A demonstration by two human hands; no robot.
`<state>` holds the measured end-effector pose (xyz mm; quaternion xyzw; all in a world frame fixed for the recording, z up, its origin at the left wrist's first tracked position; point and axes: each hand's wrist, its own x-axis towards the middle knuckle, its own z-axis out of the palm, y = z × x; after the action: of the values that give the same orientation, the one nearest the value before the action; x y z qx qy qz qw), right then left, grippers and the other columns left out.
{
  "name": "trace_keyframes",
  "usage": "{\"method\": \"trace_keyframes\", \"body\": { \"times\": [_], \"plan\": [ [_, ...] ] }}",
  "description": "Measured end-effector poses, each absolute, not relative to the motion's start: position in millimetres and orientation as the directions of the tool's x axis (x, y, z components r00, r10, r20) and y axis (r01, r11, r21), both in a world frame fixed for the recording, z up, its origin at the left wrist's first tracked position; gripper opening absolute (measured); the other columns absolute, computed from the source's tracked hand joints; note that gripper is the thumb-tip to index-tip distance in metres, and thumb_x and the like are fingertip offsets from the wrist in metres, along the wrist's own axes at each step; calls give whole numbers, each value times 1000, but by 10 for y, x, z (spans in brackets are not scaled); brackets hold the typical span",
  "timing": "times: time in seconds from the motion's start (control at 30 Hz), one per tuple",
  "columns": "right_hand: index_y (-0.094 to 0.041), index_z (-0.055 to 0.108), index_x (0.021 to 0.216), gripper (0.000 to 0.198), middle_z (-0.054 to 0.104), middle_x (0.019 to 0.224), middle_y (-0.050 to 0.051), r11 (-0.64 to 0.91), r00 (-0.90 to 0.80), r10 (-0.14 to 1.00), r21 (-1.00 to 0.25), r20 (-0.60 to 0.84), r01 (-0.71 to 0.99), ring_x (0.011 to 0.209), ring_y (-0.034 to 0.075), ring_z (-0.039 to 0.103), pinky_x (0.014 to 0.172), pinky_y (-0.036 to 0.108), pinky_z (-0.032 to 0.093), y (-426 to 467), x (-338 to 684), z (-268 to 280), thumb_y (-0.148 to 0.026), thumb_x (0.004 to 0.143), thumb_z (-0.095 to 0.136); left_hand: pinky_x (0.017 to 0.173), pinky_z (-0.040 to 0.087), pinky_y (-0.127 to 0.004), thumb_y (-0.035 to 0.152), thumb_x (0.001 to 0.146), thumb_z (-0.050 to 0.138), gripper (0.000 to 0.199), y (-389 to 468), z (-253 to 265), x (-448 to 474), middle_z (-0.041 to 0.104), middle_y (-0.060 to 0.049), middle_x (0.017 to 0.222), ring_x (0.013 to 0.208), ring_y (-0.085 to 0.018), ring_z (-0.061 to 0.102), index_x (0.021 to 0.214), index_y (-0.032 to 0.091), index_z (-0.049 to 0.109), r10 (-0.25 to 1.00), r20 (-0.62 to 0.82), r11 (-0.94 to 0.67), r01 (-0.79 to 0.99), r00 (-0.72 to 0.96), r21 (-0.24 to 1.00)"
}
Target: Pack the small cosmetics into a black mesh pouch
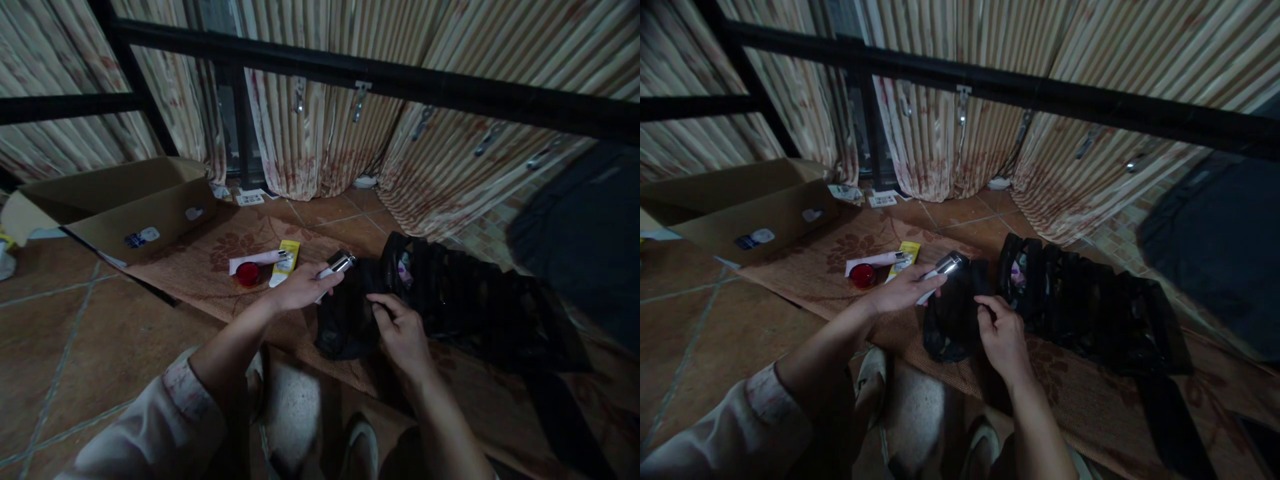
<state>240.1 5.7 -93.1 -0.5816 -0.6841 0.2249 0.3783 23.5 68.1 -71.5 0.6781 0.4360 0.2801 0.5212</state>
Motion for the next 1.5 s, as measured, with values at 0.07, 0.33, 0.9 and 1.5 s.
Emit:
{"method": "trace_keyframes", "body": {
  "times": [0.07, 0.33, 0.9, 1.5],
  "plan": [
    [-20, 67, 101, 26, 68, 99, 5, 221, -35, 966, -748, 257, 626, 92, 20, 64, 81, 31, 46, 59, 2397, -934, -28, 88, 46, 47, 44, -21, 60, 83, 47, 45, 682, -720, 244, 58, 0, 68, 53, -10, 53, 78, 16, 57, 887, -77, -73, 302, 456, 951],
    [-21, 68, 100, 26, 69, 100, 5, 222, -32, 965, -748, 259, 625, 92, 20, 64, 80, 31, 47, 74, 2404, -971, -29, 88, 46, 47, 42, -20, 60, 82, 47, 45, 666, -679, 241, 58, 1, 67, 51, -9, 52, 79, 16, 56, 892, -87, -44, 277, 444, 960],
    [-21, 70, 101, 31, 72, 81, 4, 156, -5, 980, -757, 197, 635, 76, 21, 66, 64, 31, 50, 46, 2373, -943, -34, 88, 44, 48, 43, -20, 61, 82, 46, 47, 686, -700, 240, 57, 0, 69, 54, -10, 53, 78, 15, 56, 881, -80, -67, 289, 467, 955],
    [-22, 70, 101, 31, 69, 69, 2, 159, -9, 980, -756, 199, 635, 72, 22, 66, 60, 30, 50, 53, 2384, -953, -35, 88, 44, 48, 43, -20, 62, 82, 45, 47, 672, -674, 239, 56, 1, 67, 53, -10, 52, 78, 16, 56, 887, -91, -49, 290, 452, 956]
  ]
}}
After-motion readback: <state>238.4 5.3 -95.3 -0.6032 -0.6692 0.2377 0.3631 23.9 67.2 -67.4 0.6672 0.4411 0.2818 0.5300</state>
